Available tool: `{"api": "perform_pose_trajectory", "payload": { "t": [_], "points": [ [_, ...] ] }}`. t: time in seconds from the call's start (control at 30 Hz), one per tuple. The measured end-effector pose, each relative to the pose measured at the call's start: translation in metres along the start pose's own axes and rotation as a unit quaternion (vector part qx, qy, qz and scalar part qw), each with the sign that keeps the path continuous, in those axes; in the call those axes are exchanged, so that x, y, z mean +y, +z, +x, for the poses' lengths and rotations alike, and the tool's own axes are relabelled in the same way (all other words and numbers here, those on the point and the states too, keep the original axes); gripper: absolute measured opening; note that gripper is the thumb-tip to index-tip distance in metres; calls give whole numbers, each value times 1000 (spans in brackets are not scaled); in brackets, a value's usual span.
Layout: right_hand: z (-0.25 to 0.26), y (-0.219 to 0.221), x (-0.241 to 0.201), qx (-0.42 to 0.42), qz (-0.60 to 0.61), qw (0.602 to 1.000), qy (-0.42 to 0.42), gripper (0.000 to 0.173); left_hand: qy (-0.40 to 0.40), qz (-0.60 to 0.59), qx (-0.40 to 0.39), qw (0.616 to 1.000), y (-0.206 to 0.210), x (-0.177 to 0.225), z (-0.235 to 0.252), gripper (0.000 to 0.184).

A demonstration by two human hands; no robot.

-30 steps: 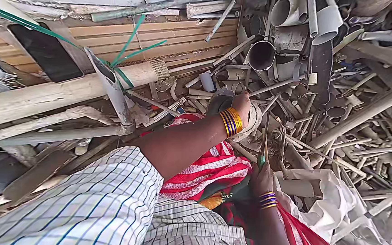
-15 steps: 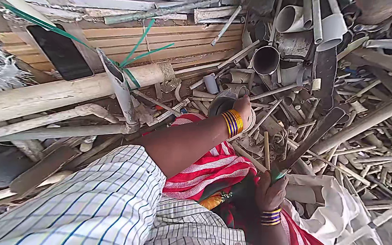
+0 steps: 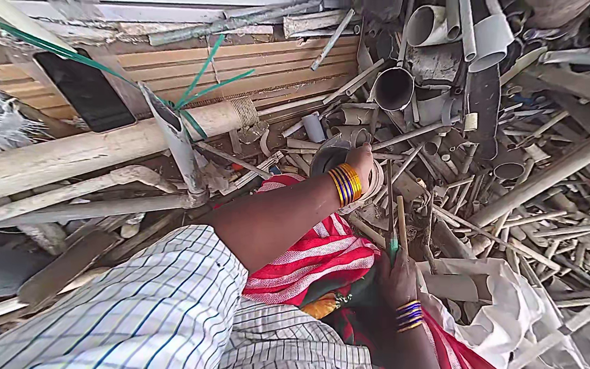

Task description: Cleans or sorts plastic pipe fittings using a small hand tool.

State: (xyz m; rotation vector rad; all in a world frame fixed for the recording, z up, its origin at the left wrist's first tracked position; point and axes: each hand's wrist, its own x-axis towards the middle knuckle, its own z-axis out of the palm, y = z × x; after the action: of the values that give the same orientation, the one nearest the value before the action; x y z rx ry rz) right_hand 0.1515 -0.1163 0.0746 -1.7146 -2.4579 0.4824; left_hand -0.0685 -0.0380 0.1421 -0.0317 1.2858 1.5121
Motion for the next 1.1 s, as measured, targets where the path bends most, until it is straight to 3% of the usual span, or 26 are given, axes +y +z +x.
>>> {"api": "perform_pose_trajectory", "payload": {
  "t": [0.07, 0.13, 0.17, 0.27, 0.3, 0.4, 0.47, 0.5, 0.57, 0.6, 0.63, 0.73, 0.77, 0.8, 0.87, 0.9, 0.93, 1.03, 1.1],
  "points": [
    [-9, 4, 7, 213, 28, 974, -77, 46, 1, -3, 0, 1000, -3, 0, -1, 51],
    [-10, 9, 13, 313, 42, 941, -123, 52, 5, -12, 3, 1000, -4, 2, -2, 50],
    [-12, 12, 15, 291, 31, 947, -130, 52, 6, -11, 1, 1000, -4, 1, -1, 50],
    [-3, 8, 11, 20, 19, 999, -45, 44, 2, 3, 2, 1000, -1, -1, -1, 50],
    [2, 6, 11, 11, 29, 999, -31, 44, 3, 8, -2, 1000, 0, -1, -1, 50],
    [0, 6, 14, 224, 70, 968, -91, 48, 7, 2, -6, 1000, -3, 0, -5, 48],
    [-4, 10, 15, 271, 74, 952, -120, 51, 6, 0, -12, 1000, -4, -1, -4, 46],
    [-7, 12, 14, 217, 61, 968, -112, 50, 6, 1, -12, 1000, -4, -3, -1, 47],
    [-3, 6, 4, -21, 40, 999, -23, 46, -1, -1, -14, 1000, -4, -4, 0, 49],
    [2, 3, 2, -63, 34, 997, -3, 46, -6, -2, -13, 1000, -3, -4, 0, 50],
    [3, 2, 2, -25, 39, 999, -18, 46, -6, -3, -16, 1000, -3, -2, 0, 50],
    [-2, 10, 12, 250, 92, 956, -124, 47, -2, 1, -21, 1000, -7, -5, 1, 52],
    [-3, 13, 13, 278, 94, 946, -139, 48, 1, 1, -24, 1000, -8, -4, 1, 53],
    [-5, 15, 12, 256, 80, 954, -136, 49, 4, 2, -22, 1000, -8, -4, 0, 52],
    [-6, 10, 2, 49, 44, 996, -61, 45, 6, 8, -17, 1000, -7, -5, 0, 52],
    [-1, 7, -1, -42, 37, 998, -18, 44, 2, 9, -17, 1000, -6, -6, 0, 51],
    [3, 4, -2, -54, 38, 998, -5, 44, 0, 9, -19, 1000, -4, -5, -1, 51],
    [-3, 12, 5, 182, 79, 975, -105, 48, -2, 12, -20, 1000, -6, -5, -3, 52],
    [-5, 17, 7, 233, 84, 962, -119, 50, 0, 11, -19, 1000, -7, -4, -3, 53]
  ]
}}
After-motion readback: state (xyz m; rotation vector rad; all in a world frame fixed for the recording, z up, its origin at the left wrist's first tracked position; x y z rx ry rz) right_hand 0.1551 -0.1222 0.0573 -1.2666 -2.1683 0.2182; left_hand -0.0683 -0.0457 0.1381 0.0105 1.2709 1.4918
